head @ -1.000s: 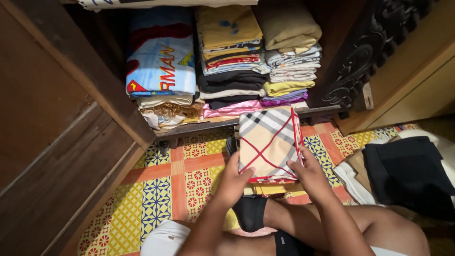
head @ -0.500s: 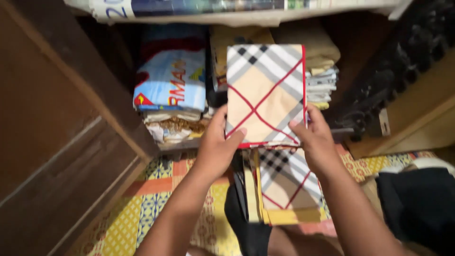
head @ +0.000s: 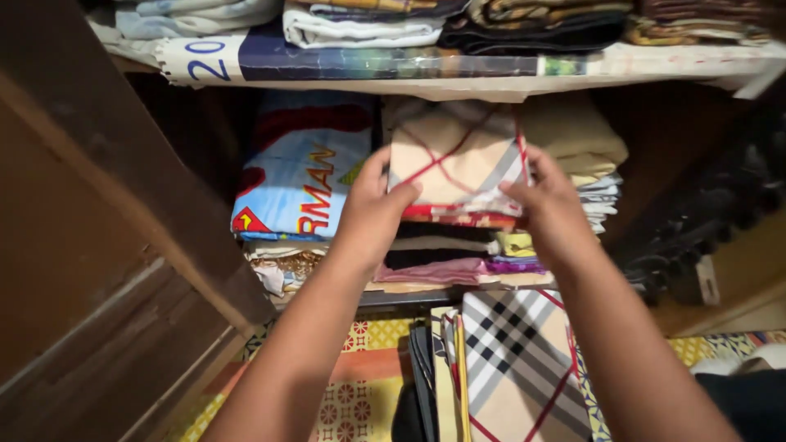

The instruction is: Folding various items of clothing and stacking them neatly on shelves inside a closet.

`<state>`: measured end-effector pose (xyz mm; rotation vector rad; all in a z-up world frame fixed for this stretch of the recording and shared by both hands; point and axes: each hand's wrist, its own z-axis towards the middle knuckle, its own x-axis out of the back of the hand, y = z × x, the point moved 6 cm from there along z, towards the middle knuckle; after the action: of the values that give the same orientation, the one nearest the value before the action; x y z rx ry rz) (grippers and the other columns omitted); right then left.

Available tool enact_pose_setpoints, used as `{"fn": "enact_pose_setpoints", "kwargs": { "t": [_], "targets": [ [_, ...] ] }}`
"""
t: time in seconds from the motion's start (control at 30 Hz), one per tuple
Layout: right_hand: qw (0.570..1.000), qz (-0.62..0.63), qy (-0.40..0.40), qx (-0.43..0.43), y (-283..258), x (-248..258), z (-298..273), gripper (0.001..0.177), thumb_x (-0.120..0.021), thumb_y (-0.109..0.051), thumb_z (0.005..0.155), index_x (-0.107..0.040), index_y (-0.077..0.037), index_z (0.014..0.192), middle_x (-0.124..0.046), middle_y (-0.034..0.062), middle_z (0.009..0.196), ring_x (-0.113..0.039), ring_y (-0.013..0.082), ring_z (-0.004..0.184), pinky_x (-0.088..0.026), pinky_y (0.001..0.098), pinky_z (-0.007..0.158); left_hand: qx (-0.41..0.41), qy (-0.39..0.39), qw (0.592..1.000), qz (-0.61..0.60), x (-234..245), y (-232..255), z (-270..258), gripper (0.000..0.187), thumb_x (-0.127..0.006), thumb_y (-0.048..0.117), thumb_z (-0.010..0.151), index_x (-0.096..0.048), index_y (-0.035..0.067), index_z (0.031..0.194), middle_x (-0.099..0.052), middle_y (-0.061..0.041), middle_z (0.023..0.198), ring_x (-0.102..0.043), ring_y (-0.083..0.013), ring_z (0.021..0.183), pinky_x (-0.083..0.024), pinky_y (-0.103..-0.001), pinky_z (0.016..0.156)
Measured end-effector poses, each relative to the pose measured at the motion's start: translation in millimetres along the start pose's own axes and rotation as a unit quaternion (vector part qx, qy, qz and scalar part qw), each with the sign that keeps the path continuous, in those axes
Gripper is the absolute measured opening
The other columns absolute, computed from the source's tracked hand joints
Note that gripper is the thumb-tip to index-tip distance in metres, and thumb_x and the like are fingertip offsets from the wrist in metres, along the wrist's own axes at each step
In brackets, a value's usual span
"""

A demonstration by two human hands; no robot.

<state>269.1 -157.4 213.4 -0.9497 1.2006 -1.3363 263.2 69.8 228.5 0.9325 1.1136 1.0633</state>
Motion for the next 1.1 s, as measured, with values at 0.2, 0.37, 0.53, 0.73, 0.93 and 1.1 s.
{"fn": "enact_pose_setpoints", "kwargs": {
  "t": [0.2, 0.37, 0.53, 0.73, 0.93, 1.1],
  "targets": [
    [0.999, -0.012, 0.048, 0.009, -10, 5, 60, 0.067, -0.064, -0.014, 0.09, -0.039, -0.009, 0.152, -0.064, 0.014, 0.116, -0.073, 0.0259, 0.086, -0.071, 0.0392, 0.063, -0.04, 0.052, 0.979, 0.191, 11, 12, 57, 0.083, -0.071, 0.031, 0.086, -0.033, 0.01, 0.158, -0.066, -0.018, 0.137, -0.062, -0.0311, 0.132, -0.05, -0.047, 0.109],
    [0.997, -0.04, 0.066, 0.009, 21, 30, 93, 0.037, -0.069, -0.004, 0.085, -0.068, 0.0, 0.122, -0.065, 0.0155, 0.087, -0.074, 0.0264, 0.066, -0.068, 0.0388, 0.059, -0.023, 0.046, 0.959, 0.28, 10, -1, 76, 0.053, -0.066, 0.028, 0.084, -0.064, 0.016, 0.135, -0.073, -0.015, 0.124, -0.062, -0.0342, 0.129, -0.047, -0.049, 0.111],
    [0.987, -0.116, 0.062, 0.092, 1, 26, 101, 0.033, -0.066, -0.006, 0.089, -0.072, -0.008, 0.121, -0.069, 0.0106, 0.091, -0.071, 0.0173, 0.065, -0.065, 0.0259, 0.053, -0.007, 0.046, 0.95, 0.309, 3, -4, 100, 0.051, -0.065, 0.034, 0.084, -0.067, 0.025, 0.134, -0.071, -0.009, 0.131, -0.059, -0.0292, 0.134, -0.042, -0.044, 0.118],
    [0.917, -0.374, 0.133, -0.035, -24, 3, 68, 0.034, -0.068, -0.012, 0.077, -0.078, 0.002, 0.106, -0.073, 0.023, 0.094, -0.073, 0.0344, 0.094, -0.054, 0.0555, 0.083, 0.007, 0.001, 0.963, 0.27, -7, -19, 121, 0.059, -0.069, 0.052, 0.086, -0.062, 0.028, 0.14, -0.067, -0.002, 0.139, -0.057, -0.0226, 0.137, -0.044, -0.038, 0.117],
    [0.958, -0.264, -0.009, 0.111, -10, -5, 81, 0.051, -0.078, -0.019, 0.091, -0.062, -0.007, 0.138, -0.063, 0.0195, 0.136, -0.061, 0.0323, 0.126, -0.051, 0.0455, 0.104, 0.019, -0.005, 0.951, 0.308, 6, -30, 110, 0.062, -0.077, 0.043, 0.08, -0.063, 0.027, 0.138, -0.065, -0.006, 0.14, -0.056, -0.0215, 0.138, -0.043, -0.036, 0.118],
    [0.959, -0.234, -0.014, 0.159, 0, 9, 89, 0.046, -0.078, -0.012, 0.093, -0.065, -0.005, 0.137, -0.067, 0.0206, 0.12, -0.068, 0.0241, 0.105, -0.057, 0.0381, 0.088, -0.018, 0.01, 0.963, 0.27, 8, -23, 95, 0.058, -0.074, 0.036, 0.086, -0.062, 0.022, 0.141, -0.065, -0.012, 0.14, -0.056, -0.0278, 0.137, -0.046, -0.039, 0.115]
  ]
}}
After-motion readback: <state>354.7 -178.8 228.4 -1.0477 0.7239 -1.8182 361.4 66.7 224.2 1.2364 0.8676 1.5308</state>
